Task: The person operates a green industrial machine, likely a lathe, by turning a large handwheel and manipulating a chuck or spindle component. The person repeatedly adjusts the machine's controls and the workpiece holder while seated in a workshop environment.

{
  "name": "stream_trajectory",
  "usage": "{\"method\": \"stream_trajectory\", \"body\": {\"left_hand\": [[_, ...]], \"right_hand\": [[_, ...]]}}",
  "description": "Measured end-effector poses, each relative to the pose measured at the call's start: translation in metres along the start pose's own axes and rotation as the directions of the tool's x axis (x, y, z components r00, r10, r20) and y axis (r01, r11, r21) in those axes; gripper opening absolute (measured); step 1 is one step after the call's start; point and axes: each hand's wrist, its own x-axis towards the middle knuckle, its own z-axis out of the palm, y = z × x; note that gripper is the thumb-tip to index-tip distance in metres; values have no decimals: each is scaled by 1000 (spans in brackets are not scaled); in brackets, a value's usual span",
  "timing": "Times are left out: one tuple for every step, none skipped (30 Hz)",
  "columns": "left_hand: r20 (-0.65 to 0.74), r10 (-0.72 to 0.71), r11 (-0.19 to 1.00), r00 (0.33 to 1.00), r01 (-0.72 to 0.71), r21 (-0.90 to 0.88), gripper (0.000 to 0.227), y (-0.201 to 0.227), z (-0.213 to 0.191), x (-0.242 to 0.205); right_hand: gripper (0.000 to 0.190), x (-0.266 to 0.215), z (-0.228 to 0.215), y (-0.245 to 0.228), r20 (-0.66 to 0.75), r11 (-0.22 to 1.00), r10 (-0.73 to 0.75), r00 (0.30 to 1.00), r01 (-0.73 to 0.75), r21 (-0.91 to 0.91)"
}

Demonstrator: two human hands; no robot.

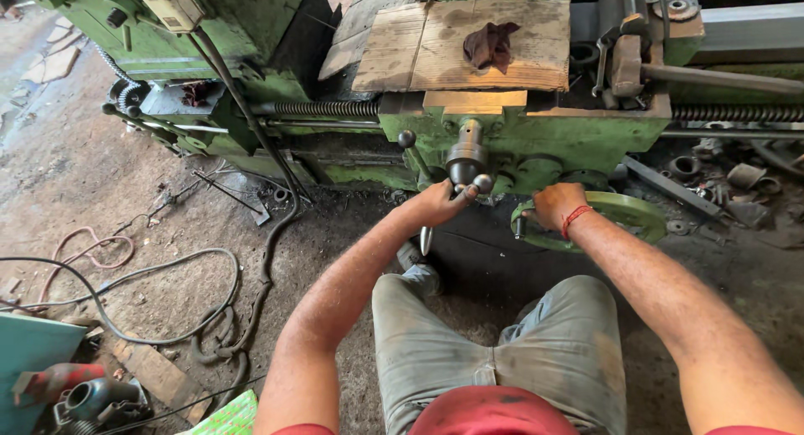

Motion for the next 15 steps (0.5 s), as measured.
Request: {"method": "stream_trajectory", "body": {"left_hand": [[8, -14, 1000, 1000, 14, 25, 92, 0, -1, 0], [18, -26, 998, 999, 25, 50, 92, 1, -1, 1], [28, -39, 997, 999, 36, 75, 92, 2, -2, 3], [30, -39, 996, 999, 36, 86, 92, 3, -2, 3], [33, -40, 995, 999, 36, 98, 93, 4, -2, 4], [34, -42, 993, 999, 38, 109, 93, 5, -4, 3], [31, -33, 995, 999, 30, 97, 93, 7, -5, 3], [29, -26, 996, 999, 23, 84, 92, 7, -5, 2], [27, -19, 997, 999, 17, 71, 92, 8, -5, 1], [26, -17, 998, 1000, 16, 58, 92, 9, -5, -1], [24, -16, 999, 1000, 15, 45, 93, 10, -5, -2], [24, -12, 999, 1000, 11, 34, 93, 12, -7, -1], [33, -42, 996, 999, 39, 80, 95, 13, -8, 0], [43, -71, 990, 997, 65, 126, 97, 15, -9, 1], [50, -100, 981, 994, 90, 171, 99, 16, -10, 2]], "right_hand": [[55, 1, 0, -1, 1, 1000, -3, 1000, 3, 1], [55, 2, 1, 0, 3, 1000, -3, 1000, 3, 2], [56, 2, 2, 0, 3, 1000, 2, 1000, -2, -2], [56, 2, 2, 1, 2, 1000, 4, 1000, -4, -9], [56, 2, 3, 1, 2, 1000, 6, 1000, -6, -16], [56, 3, 3, 1, -1, 1000, 6, 1000, -6, -14], [56, 4, 3, 1, -5, 1000, 5, 1000, -5, -13], [56, 4, 4, 0, -7, 1000, 3, 1000, -3, -10], [56, 4, 4, -1, -3, 1000, 3, 1000, -3, -9], [56, 4, 5, -1, 0, 1000, 3, 1000, -3, -7], [56, 5, 5, -1, 4, 1000, 3, 1000, -3, -6], [57, 5, 4, -1, 12, 1000, 7, 1000, -7, -8], [57, 6, 4, -1, 19, 1000, 12, 1000, -12, -10], [58, 5, 3, 0, 28, 1000, 18, 999, -18, -12], [57, 5, 3, 1, 24, 1000, 21, 999, -21, -9]]}}
